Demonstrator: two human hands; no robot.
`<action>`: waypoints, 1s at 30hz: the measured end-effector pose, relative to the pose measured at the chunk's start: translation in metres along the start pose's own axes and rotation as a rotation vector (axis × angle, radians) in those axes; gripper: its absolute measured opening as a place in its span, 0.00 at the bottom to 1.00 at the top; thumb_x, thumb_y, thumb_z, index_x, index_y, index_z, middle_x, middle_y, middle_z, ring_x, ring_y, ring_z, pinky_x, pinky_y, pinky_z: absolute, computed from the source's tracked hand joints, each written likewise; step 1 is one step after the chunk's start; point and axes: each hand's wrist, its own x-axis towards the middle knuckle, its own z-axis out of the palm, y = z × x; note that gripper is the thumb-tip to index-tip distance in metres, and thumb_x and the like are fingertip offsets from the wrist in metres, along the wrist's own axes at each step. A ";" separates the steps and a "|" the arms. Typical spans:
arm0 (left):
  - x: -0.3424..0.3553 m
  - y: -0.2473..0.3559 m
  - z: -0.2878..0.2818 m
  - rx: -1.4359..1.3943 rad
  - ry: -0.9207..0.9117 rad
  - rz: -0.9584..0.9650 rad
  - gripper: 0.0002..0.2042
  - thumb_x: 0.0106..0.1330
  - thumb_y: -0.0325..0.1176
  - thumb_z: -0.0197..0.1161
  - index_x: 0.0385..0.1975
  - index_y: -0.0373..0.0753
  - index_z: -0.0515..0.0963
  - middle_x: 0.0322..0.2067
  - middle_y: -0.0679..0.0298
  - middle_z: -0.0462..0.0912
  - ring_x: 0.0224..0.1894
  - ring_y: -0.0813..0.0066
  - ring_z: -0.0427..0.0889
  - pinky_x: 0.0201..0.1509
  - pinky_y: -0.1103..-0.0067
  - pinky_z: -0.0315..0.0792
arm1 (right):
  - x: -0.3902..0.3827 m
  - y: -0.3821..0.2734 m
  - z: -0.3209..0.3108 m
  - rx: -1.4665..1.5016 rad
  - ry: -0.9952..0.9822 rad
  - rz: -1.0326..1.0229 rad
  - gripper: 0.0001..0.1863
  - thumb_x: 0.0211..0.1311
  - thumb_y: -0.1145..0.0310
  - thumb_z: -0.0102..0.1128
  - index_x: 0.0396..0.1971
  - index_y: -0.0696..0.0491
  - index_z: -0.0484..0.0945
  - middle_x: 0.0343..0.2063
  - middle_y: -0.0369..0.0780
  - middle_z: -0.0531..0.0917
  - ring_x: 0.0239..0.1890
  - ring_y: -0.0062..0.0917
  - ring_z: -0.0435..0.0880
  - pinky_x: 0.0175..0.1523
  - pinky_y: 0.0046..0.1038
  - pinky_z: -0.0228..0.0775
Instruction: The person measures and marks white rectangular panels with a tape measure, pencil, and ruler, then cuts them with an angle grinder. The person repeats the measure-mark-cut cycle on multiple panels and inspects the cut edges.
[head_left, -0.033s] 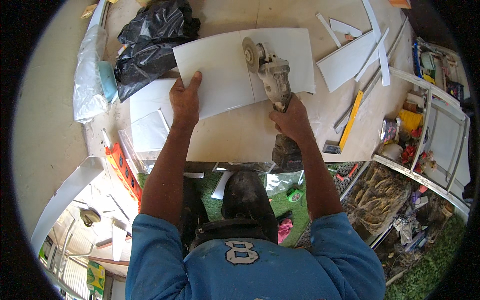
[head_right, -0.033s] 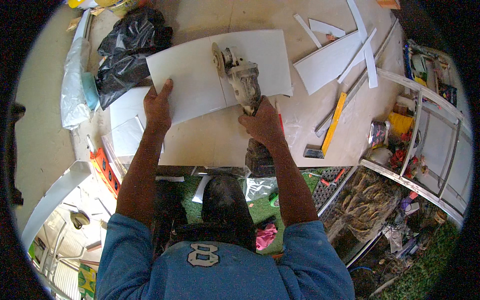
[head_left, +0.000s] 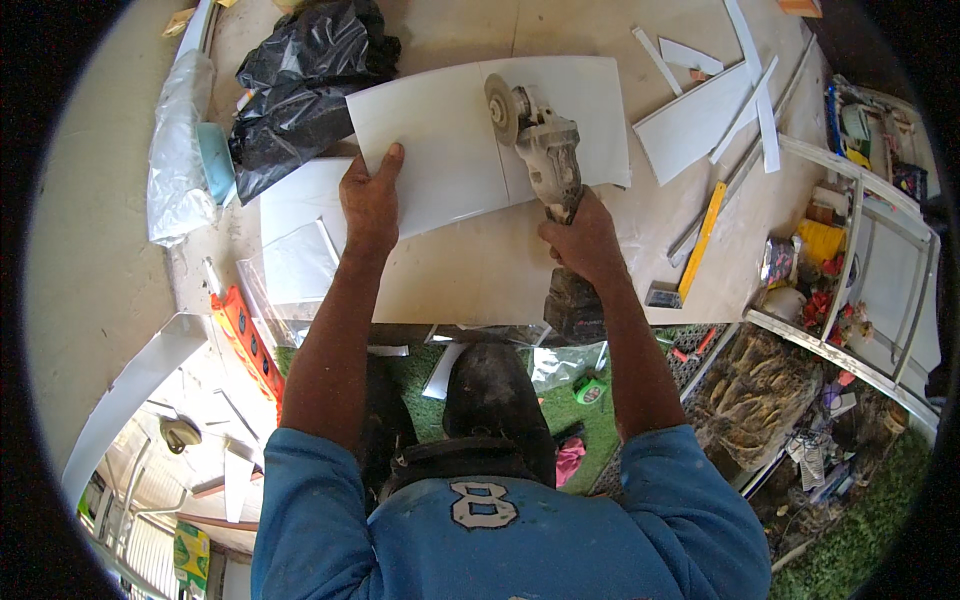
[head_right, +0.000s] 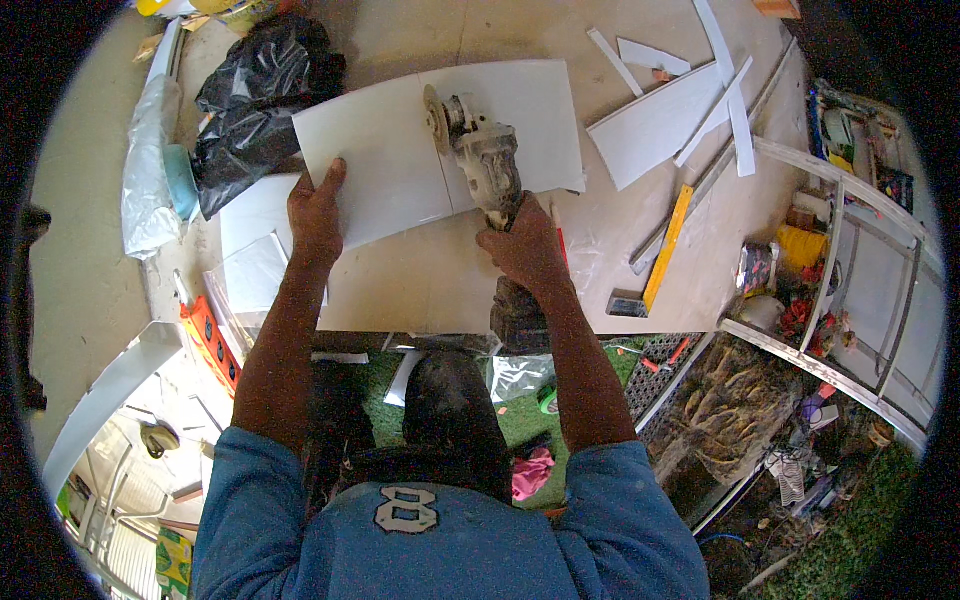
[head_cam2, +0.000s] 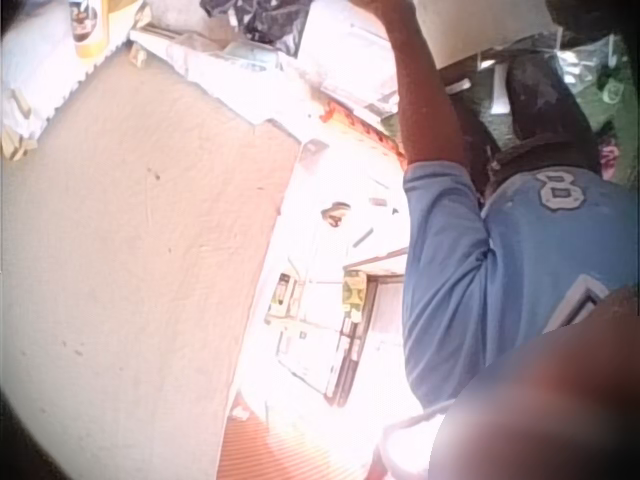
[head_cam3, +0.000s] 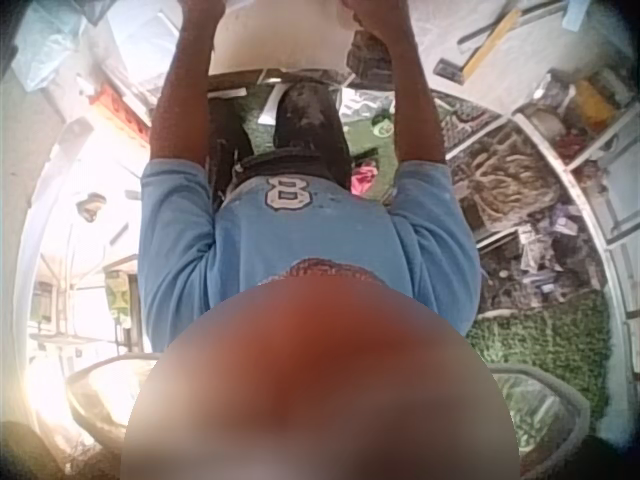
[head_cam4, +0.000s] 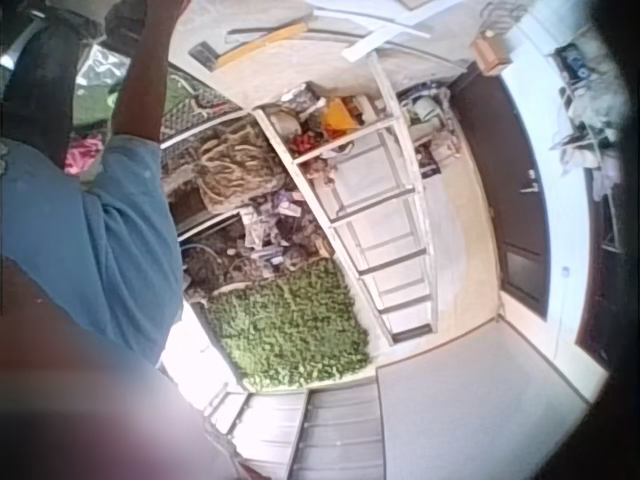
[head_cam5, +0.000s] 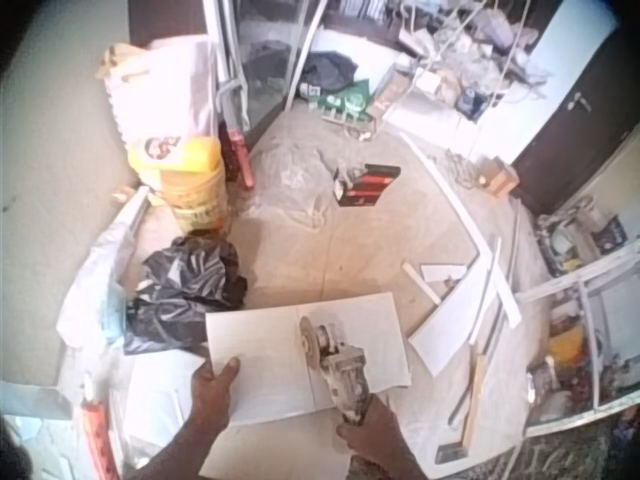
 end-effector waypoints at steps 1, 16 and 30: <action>0.005 0.001 0.002 0.004 -0.008 0.018 0.18 0.76 0.35 0.72 0.57 0.30 0.83 0.49 0.59 0.89 0.50 0.72 0.84 0.59 0.74 0.76 | 0.005 -0.002 -0.001 0.005 0.010 -0.011 0.29 0.53 0.68 0.75 0.53 0.64 0.75 0.34 0.47 0.87 0.27 0.32 0.89 0.34 0.37 0.84; 0.002 0.002 0.000 0.036 -0.015 0.037 0.19 0.75 0.37 0.73 0.57 0.28 0.82 0.49 0.57 0.89 0.51 0.70 0.84 0.61 0.72 0.75 | 0.018 -0.007 0.000 0.023 0.014 -0.070 0.27 0.55 0.65 0.76 0.50 0.64 0.75 0.30 0.47 0.87 0.26 0.32 0.89 0.33 0.37 0.83; 0.000 0.000 0.001 0.004 -0.031 0.086 0.17 0.76 0.36 0.72 0.56 0.30 0.83 0.49 0.58 0.89 0.50 0.72 0.84 0.59 0.73 0.76 | 0.026 -0.017 0.001 0.015 0.068 -0.099 0.24 0.56 0.71 0.71 0.50 0.66 0.74 0.29 0.43 0.84 0.22 0.27 0.85 0.27 0.34 0.79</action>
